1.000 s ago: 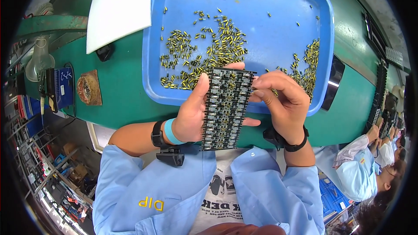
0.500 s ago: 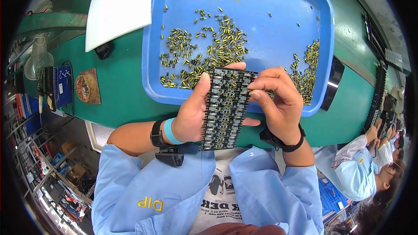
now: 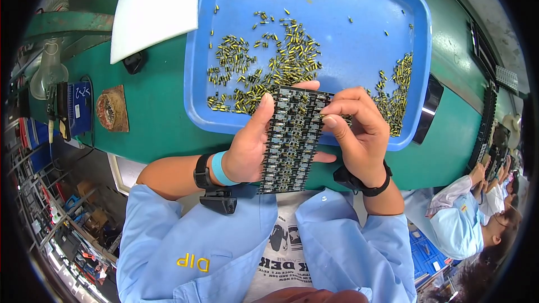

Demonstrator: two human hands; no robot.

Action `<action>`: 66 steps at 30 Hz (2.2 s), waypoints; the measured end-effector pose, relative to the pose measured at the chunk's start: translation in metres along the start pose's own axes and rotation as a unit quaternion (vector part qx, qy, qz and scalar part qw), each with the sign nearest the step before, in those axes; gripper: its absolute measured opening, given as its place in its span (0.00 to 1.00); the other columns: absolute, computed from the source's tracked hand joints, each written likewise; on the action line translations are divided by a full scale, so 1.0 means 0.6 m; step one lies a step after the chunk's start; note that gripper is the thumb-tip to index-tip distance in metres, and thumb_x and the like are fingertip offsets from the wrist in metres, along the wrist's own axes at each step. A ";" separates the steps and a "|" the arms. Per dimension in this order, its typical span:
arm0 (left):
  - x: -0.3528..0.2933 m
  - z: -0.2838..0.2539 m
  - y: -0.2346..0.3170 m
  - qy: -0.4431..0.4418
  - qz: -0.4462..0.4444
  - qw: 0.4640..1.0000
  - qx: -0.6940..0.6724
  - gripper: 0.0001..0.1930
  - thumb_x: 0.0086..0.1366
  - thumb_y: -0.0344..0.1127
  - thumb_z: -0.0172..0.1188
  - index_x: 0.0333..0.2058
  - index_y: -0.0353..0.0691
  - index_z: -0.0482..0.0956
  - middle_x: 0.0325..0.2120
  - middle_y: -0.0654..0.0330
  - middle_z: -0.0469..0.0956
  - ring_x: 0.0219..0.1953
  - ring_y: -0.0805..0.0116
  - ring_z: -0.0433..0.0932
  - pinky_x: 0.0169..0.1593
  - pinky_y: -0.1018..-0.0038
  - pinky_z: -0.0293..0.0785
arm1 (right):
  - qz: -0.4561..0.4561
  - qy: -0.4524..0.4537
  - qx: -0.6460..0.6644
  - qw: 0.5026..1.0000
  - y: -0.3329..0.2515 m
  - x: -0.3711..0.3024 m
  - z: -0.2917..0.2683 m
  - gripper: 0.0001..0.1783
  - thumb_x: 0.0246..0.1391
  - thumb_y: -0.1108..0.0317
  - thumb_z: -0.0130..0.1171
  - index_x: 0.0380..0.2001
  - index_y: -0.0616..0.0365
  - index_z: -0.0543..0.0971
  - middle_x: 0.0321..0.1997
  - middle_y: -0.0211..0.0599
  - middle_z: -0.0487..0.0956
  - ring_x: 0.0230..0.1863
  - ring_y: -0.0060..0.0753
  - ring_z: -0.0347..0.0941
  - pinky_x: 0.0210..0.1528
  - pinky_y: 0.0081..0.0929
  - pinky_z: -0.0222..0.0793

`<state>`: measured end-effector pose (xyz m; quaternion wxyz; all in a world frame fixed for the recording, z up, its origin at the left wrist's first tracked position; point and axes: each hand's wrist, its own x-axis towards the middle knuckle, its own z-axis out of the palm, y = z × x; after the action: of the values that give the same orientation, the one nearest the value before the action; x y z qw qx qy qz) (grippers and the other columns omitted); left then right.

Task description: The person picks up a circuit board and inserts small electronic components into it by hand, repeating this process until the board is full. Then, the person places the board onto a rack and picks up another board to repeat the task.

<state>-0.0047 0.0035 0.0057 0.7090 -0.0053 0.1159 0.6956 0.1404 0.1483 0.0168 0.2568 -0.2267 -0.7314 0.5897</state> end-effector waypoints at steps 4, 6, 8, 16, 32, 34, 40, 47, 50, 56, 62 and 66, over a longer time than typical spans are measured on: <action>-0.006 0.000 0.003 0.013 0.008 0.999 0.052 0.39 0.81 0.67 0.34 0.78 0.48 0.49 0.70 0.55 0.66 0.69 0.57 0.71 0.69 0.43 0.74 | -0.088 -0.017 -0.081 0.993 -0.005 0.005 0.001 0.10 0.50 0.77 0.75 0.37 0.59 0.87 0.38 0.35 0.82 0.40 0.34 0.76 0.43 0.30 0.69; -0.007 0.001 0.003 0.021 0.012 0.997 0.079 0.38 0.81 0.66 0.34 0.78 0.48 0.49 0.70 0.55 0.66 0.68 0.58 0.72 0.68 0.46 0.74 | -0.128 -0.026 -0.120 0.984 -0.010 0.007 0.001 0.11 0.49 0.77 0.76 0.37 0.59 0.87 0.37 0.35 0.82 0.39 0.35 0.75 0.42 0.31 0.68; -0.003 0.003 0.002 0.022 0.011 0.996 0.084 0.38 0.81 0.66 0.34 0.78 0.48 0.50 0.69 0.54 0.67 0.67 0.60 0.73 0.67 0.51 0.76 | -0.174 -0.037 -0.182 0.967 -0.019 0.008 0.002 0.13 0.48 0.77 0.76 0.38 0.58 0.86 0.37 0.34 0.80 0.39 0.38 0.74 0.43 0.33 0.68; -0.006 0.008 -0.004 0.031 0.020 0.995 0.090 0.38 0.82 0.65 0.32 0.77 0.44 0.51 0.69 0.52 0.68 0.67 0.62 0.73 0.69 0.60 0.72 | -0.219 -0.028 -0.261 0.940 -0.023 0.003 0.016 0.14 0.46 0.76 0.77 0.38 0.55 0.86 0.37 0.33 0.80 0.39 0.41 0.73 0.43 0.37 0.68; -0.004 0.001 -0.010 0.010 0.016 0.996 0.084 0.37 0.82 0.65 0.36 0.77 0.47 0.52 0.70 0.55 0.66 0.68 0.63 0.70 0.70 0.61 0.70 | -0.286 -0.042 -0.408 0.866 -0.040 -0.004 0.017 0.16 0.43 0.70 0.72 0.40 0.53 0.87 0.39 0.29 0.80 0.40 0.35 0.74 0.44 0.36 0.65; -0.004 0.001 -0.010 0.010 0.013 0.996 0.083 0.37 0.82 0.65 0.36 0.77 0.47 0.52 0.70 0.55 0.66 0.68 0.63 0.70 0.70 0.61 0.70 | -0.292 -0.043 -0.416 0.860 -0.041 -0.004 0.018 0.17 0.42 0.69 0.72 0.40 0.53 0.87 0.39 0.28 0.80 0.40 0.35 0.75 0.44 0.36 0.65; 0.000 0.003 -0.007 0.016 0.025 0.996 0.085 0.37 0.82 0.65 0.35 0.77 0.46 0.53 0.69 0.53 0.67 0.69 0.61 0.70 0.72 0.61 0.69 | -0.309 -0.042 -0.404 0.860 -0.027 -0.008 0.017 0.19 0.42 0.70 0.72 0.42 0.52 0.88 0.41 0.28 0.80 0.40 0.34 0.75 0.43 0.36 0.65; 0.001 0.003 -0.004 0.026 0.020 0.996 0.087 0.38 0.82 0.65 0.28 0.77 0.43 0.52 0.72 0.46 0.65 0.72 0.53 0.67 0.74 0.55 0.66 | -0.319 -0.017 -0.374 0.871 -0.029 -0.010 0.016 0.21 0.43 0.71 0.77 0.46 0.50 0.89 0.41 0.26 0.80 0.39 0.33 0.74 0.43 0.36 0.65; 0.000 0.003 -0.003 0.029 0.018 0.995 0.091 0.38 0.82 0.65 0.28 0.77 0.43 0.52 0.72 0.46 0.65 0.72 0.52 0.67 0.74 0.54 0.66 | -0.320 -0.037 -0.377 0.869 -0.031 -0.010 0.016 0.22 0.44 0.71 0.78 0.47 0.49 0.89 0.41 0.26 0.80 0.39 0.32 0.73 0.43 0.36 0.64; 0.003 0.003 0.000 0.030 0.027 0.996 0.080 0.39 0.81 0.67 0.29 0.77 0.46 0.52 0.72 0.46 0.64 0.72 0.52 0.67 0.74 0.54 0.67 | -0.294 -0.048 -0.342 0.891 -0.025 -0.004 0.011 0.23 0.44 0.72 0.77 0.47 0.51 0.89 0.41 0.27 0.81 0.39 0.33 0.72 0.43 0.35 0.65; 0.003 0.004 0.004 0.023 0.032 0.997 0.068 0.39 0.80 0.68 0.31 0.77 0.46 0.52 0.72 0.46 0.64 0.73 0.51 0.67 0.74 0.55 0.68 | -0.281 -0.053 -0.317 0.904 -0.024 -0.003 0.008 0.23 0.46 0.74 0.76 0.49 0.52 0.89 0.42 0.30 0.81 0.39 0.34 0.71 0.43 0.33 0.66; 0.006 0.000 0.013 0.006 0.017 0.998 0.062 0.38 0.81 0.67 0.31 0.78 0.48 0.50 0.72 0.50 0.63 0.72 0.53 0.68 0.72 0.51 0.70 | -0.226 -0.073 -0.253 0.938 -0.033 0.005 -0.004 0.19 0.48 0.76 0.73 0.47 0.55 0.88 0.43 0.33 0.81 0.40 0.35 0.72 0.44 0.33 0.67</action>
<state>-0.0125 0.0071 0.0063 0.6954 0.0364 0.1626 0.6991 0.1391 0.1483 0.0371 0.2634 -0.0690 -0.9051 0.3266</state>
